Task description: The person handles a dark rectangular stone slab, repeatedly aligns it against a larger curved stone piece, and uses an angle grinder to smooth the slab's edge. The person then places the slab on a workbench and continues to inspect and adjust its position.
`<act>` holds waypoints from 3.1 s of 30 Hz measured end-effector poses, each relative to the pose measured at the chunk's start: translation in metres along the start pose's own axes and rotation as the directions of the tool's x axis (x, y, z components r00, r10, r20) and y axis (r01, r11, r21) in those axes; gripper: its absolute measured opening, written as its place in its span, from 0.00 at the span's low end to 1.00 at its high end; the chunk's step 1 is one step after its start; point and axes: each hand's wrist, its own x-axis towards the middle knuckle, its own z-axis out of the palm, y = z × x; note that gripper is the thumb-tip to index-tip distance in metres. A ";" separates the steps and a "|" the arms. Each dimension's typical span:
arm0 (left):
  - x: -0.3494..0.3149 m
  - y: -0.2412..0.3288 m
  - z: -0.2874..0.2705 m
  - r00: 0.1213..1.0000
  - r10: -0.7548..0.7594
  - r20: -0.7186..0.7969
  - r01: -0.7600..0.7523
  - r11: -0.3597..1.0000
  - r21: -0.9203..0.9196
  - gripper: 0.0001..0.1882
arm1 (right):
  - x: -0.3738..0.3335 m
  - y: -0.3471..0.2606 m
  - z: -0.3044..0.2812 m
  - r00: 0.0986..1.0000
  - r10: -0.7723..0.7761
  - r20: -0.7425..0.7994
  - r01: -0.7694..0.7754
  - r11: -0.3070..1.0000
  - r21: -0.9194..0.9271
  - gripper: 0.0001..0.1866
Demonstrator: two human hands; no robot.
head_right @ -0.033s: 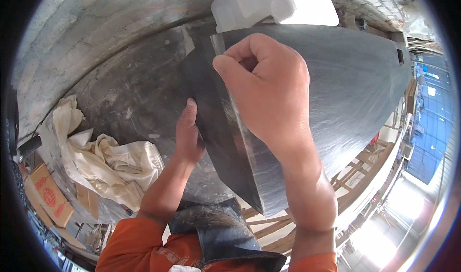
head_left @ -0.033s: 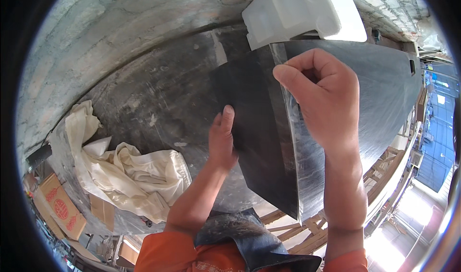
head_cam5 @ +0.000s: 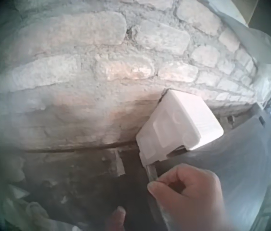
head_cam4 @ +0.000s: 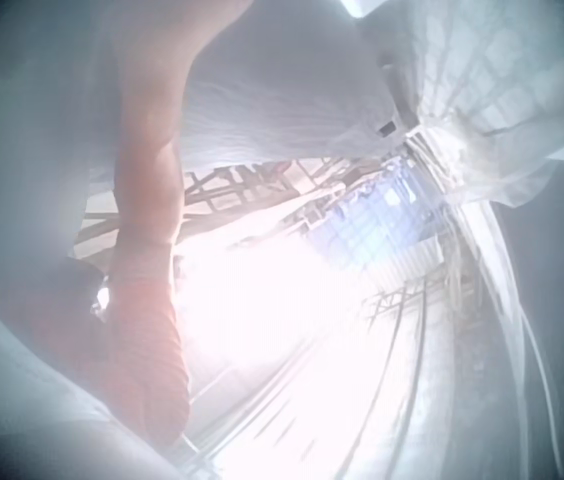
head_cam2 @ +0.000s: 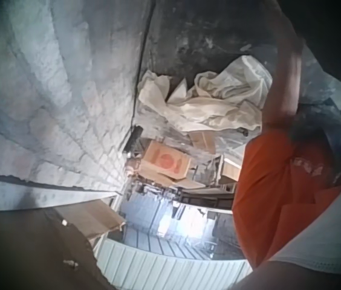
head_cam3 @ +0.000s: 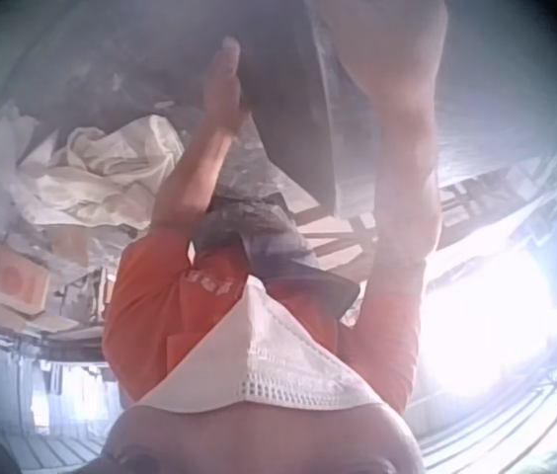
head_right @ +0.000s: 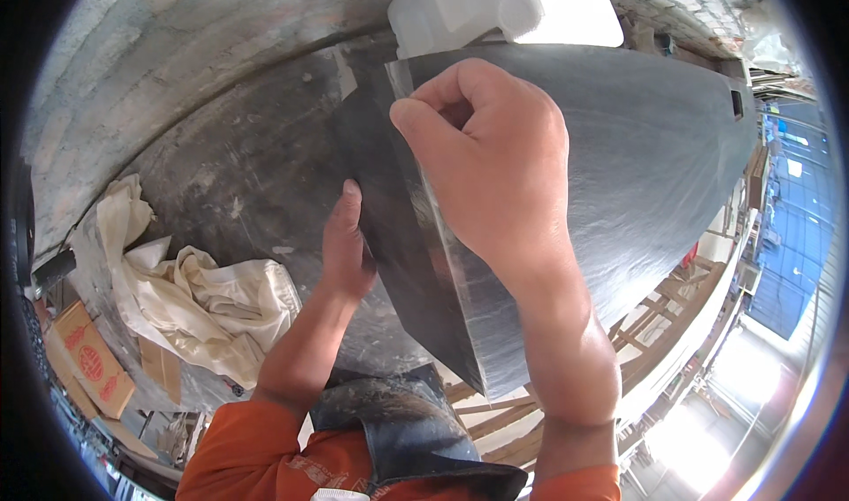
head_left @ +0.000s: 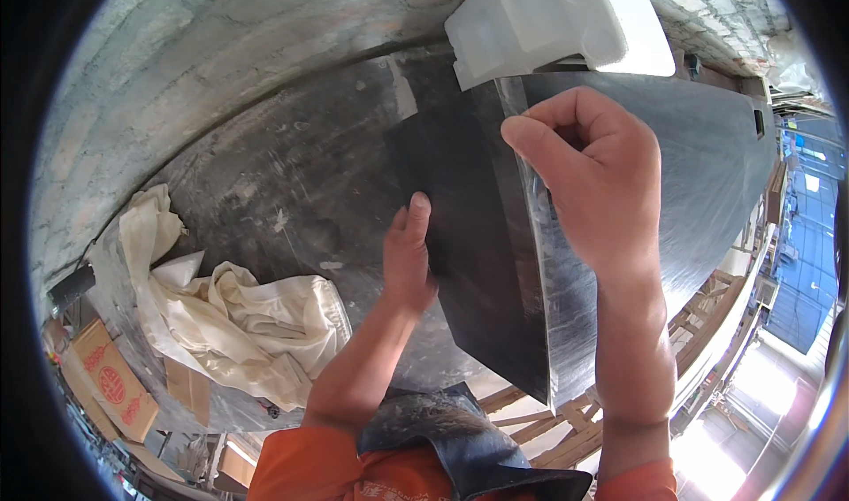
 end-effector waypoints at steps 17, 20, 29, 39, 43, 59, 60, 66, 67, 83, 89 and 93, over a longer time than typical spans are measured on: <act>0.001 0.000 0.006 0.999 0.024 -0.023 -0.025 1.000 -0.014 0.32 | 0.002 0.000 0.002 0.999 0.047 0.001 -0.047 0.998 0.045 0.07; 0.003 -0.001 0.002 1.000 0.017 -0.001 -0.017 1.000 -0.013 0.31 | 0.001 -0.002 0.002 0.998 0.057 0.005 -0.058 0.998 0.034 0.06; 0.003 -0.002 0.005 1.000 -0.005 0.007 0.005 1.000 -0.028 0.31 | 0.001 -0.002 0.001 0.997 0.079 -0.006 -0.079 0.996 0.048 0.08; 0.008 -0.008 0.004 1.000 0.001 0.020 0.000 0.999 -0.053 0.29 | 0.001 -0.004 0.002 0.994 0.108 -0.020 -0.106 0.992 0.066 0.08; 0.010 -0.008 0.002 1.000 -0.008 0.020 0.008 1.000 -0.015 0.30 | 0.001 -0.005 0.003 0.994 0.112 -0.014 -0.112 0.993 0.026 0.07; 0.014 -0.014 0.002 1.000 0.004 0.025 -0.002 0.998 -0.062 0.30 | 0.000 0.000 0.002 0.995 0.095 0.015 -0.096 0.991 0.096 0.06; 0.014 -0.015 0.002 1.000 0.007 0.026 -0.005 0.998 -0.066 0.30 | 0.000 0.000 0.001 0.995 0.095 0.013 -0.096 0.991 0.090 0.06; 0.014 -0.015 0.003 1.000 0.007 0.030 -0.005 0.998 -0.070 0.28 | 0.002 -0.002 -0.001 0.994 0.105 0.001 -0.105 0.993 0.056 0.08; 0.015 -0.015 0.001 1.000 0.004 0.029 -0.002 0.998 -0.062 0.27 | 0.003 -0.003 -0.001 0.993 0.118 0.008 -0.118 0.992 0.044 0.09; 0.011 -0.010 0.011 0.998 0.013 0.067 -0.006 0.994 -0.105 0.29 | 0.013 -0.007 -0.009 0.988 0.130 0.081 -0.119 0.984 -0.131 0.12; 0.013 -0.011 0.008 0.997 0.026 0.070 -0.019 0.995 -0.094 0.29 | 0.015 -0.006 -0.014 0.988 0.117 0.097 -0.091 0.966 -0.242 0.18; 0.014 -0.012 0.006 0.996 0.028 0.083 -0.019 0.994 -0.103 0.29 | 0.018 -0.007 -0.016 0.983 0.152 0.103 -0.120 0.956 -0.268 0.19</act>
